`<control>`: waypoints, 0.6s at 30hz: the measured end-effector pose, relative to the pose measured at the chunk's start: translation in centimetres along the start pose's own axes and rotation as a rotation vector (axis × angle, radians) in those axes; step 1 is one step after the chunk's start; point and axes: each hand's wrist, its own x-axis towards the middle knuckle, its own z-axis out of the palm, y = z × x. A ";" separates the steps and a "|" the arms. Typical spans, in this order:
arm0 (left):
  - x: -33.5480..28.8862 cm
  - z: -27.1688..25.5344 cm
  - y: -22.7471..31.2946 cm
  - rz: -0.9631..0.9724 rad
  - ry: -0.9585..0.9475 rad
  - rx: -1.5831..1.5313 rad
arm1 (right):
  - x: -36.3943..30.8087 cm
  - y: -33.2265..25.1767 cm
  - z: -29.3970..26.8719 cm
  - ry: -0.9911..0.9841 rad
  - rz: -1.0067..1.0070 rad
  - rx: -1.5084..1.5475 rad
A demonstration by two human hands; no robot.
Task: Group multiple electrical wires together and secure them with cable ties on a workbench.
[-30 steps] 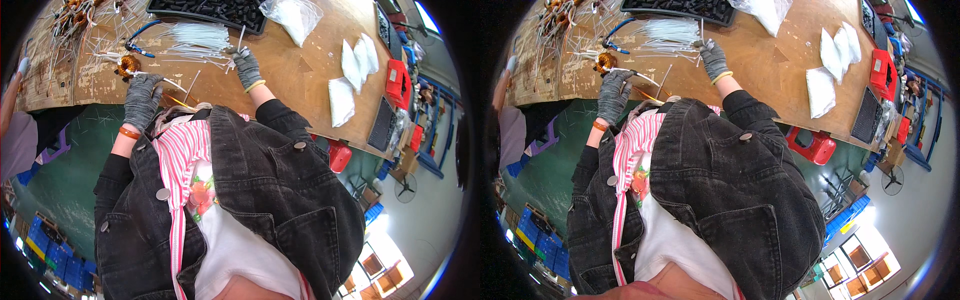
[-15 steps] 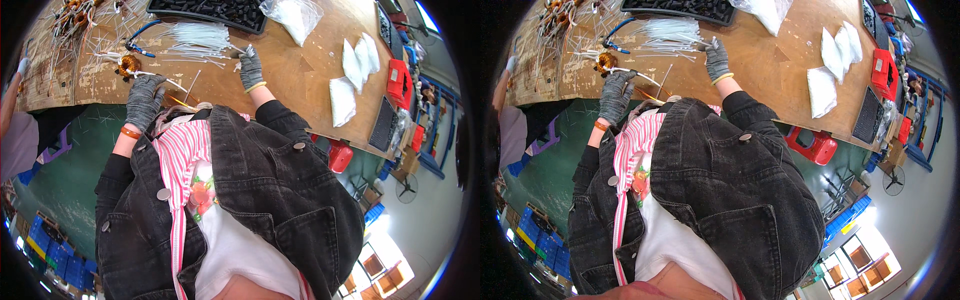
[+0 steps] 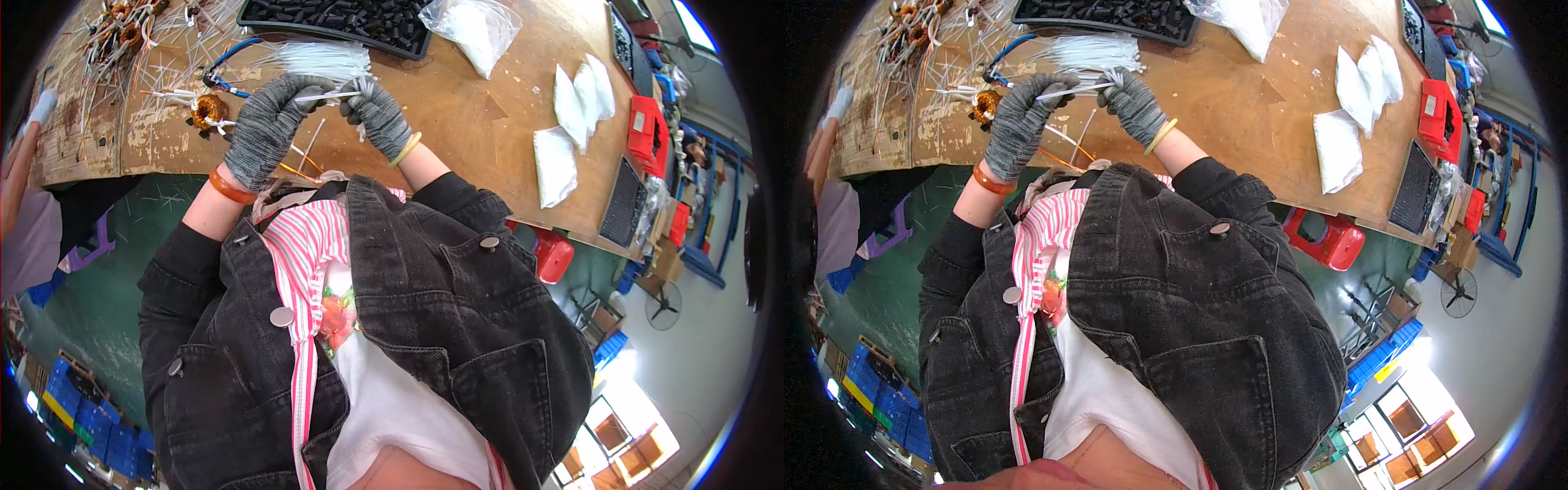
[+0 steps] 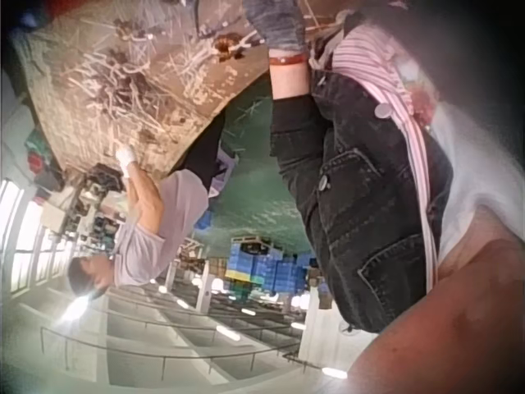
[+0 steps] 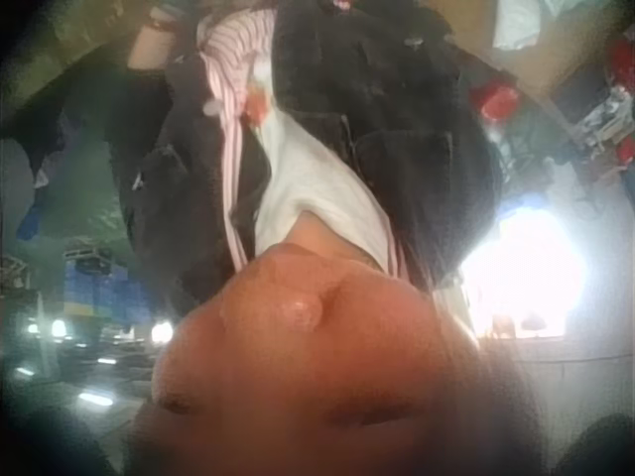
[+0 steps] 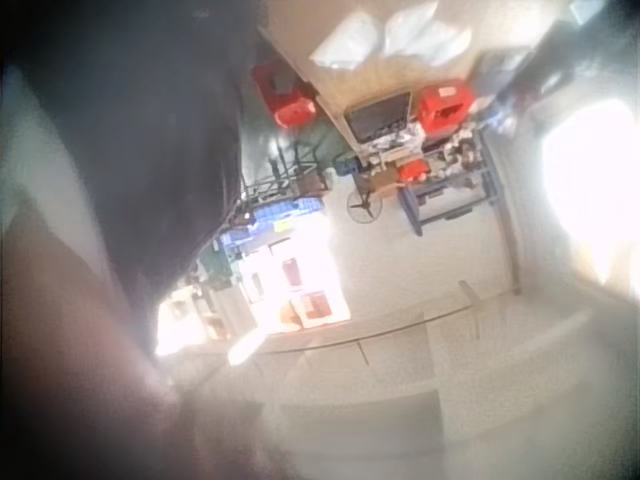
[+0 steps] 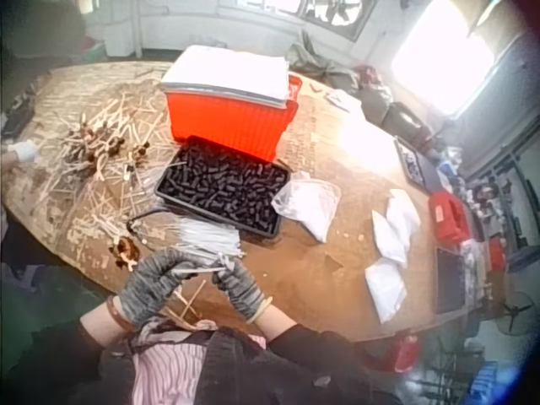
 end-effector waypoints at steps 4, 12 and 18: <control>-0.4 -0.9 -0.1 -0.075 0.220 -0.167 | 0.0 -0.9 -1.0 -0.037 0.194 -0.136; -0.1 -0.3 0.9 -0.081 0.032 -0.085 | 0.4 -1.0 0.3 -0.117 0.174 -0.114; -0.3 -2.5 1.9 -0.093 0.294 -0.034 | 1.1 -1.0 -1.4 -0.084 0.366 -0.006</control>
